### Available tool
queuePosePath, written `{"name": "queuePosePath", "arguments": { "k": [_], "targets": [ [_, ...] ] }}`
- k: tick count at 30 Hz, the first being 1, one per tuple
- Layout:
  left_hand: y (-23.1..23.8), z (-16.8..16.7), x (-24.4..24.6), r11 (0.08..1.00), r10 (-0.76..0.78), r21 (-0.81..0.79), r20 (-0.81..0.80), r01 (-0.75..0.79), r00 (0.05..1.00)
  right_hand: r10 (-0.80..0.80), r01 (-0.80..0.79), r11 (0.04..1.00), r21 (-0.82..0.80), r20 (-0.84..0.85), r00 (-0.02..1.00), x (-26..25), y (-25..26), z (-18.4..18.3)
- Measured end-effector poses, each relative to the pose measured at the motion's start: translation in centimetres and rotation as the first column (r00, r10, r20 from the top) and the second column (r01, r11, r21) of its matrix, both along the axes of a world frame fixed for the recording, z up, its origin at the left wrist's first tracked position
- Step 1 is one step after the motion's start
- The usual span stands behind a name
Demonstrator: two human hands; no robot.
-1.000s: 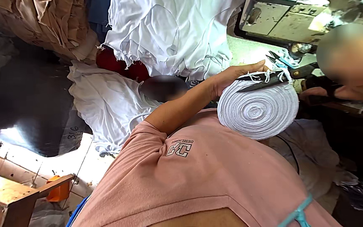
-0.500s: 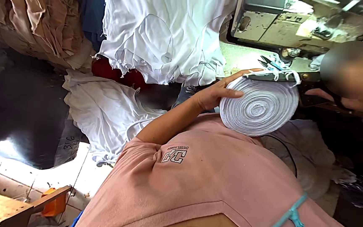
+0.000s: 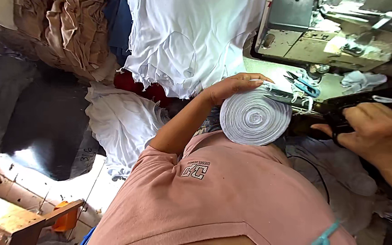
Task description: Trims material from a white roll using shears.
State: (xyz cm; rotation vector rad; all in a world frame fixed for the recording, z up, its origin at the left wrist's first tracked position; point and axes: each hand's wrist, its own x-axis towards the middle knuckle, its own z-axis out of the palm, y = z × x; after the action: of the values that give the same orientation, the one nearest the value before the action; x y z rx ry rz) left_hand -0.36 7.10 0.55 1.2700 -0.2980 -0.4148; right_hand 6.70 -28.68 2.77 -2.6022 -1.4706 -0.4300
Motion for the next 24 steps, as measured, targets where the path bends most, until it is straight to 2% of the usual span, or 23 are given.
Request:
{"name": "queuePosePath", "arguments": {
  "k": [3, 7, 14, 20, 24],
  "targets": [
    [0.0, -0.5, 0.0, 1.000, 0.006, -0.001, 0.001, -0.006, 1.000, -0.004, 0.004, 1.000, 0.030, -0.012, 1.000, -0.7, -0.1, -1.2],
    [-0.4, -0.4, -0.3, 0.997, 0.071, 0.025, -0.085, -0.069, 0.994, -0.013, 0.014, 0.999, 0.041, -0.007, 1.000, -1.2, 0.0, -1.7],
    [-1.2, -1.2, -0.3, 0.993, 0.102, -0.032, -0.204, -0.110, 0.974, 0.003, -0.002, 0.998, -0.056, 0.012, 1.000, -0.5, 0.7, -1.0],
    [-1.1, -0.9, -0.4, 0.989, 0.144, -0.006, -0.217, -0.149, 0.965, 0.002, 0.000, 1.000, -0.024, 0.095, 0.995, 0.3, 0.2, -1.0],
    [-1.2, -0.7, -0.5, 0.988, 0.154, 0.018, -0.252, -0.154, 0.955, 0.014, -0.012, 1.000, -0.022, 0.060, 0.998, 0.5, -0.7, -1.8]
  ]
}}
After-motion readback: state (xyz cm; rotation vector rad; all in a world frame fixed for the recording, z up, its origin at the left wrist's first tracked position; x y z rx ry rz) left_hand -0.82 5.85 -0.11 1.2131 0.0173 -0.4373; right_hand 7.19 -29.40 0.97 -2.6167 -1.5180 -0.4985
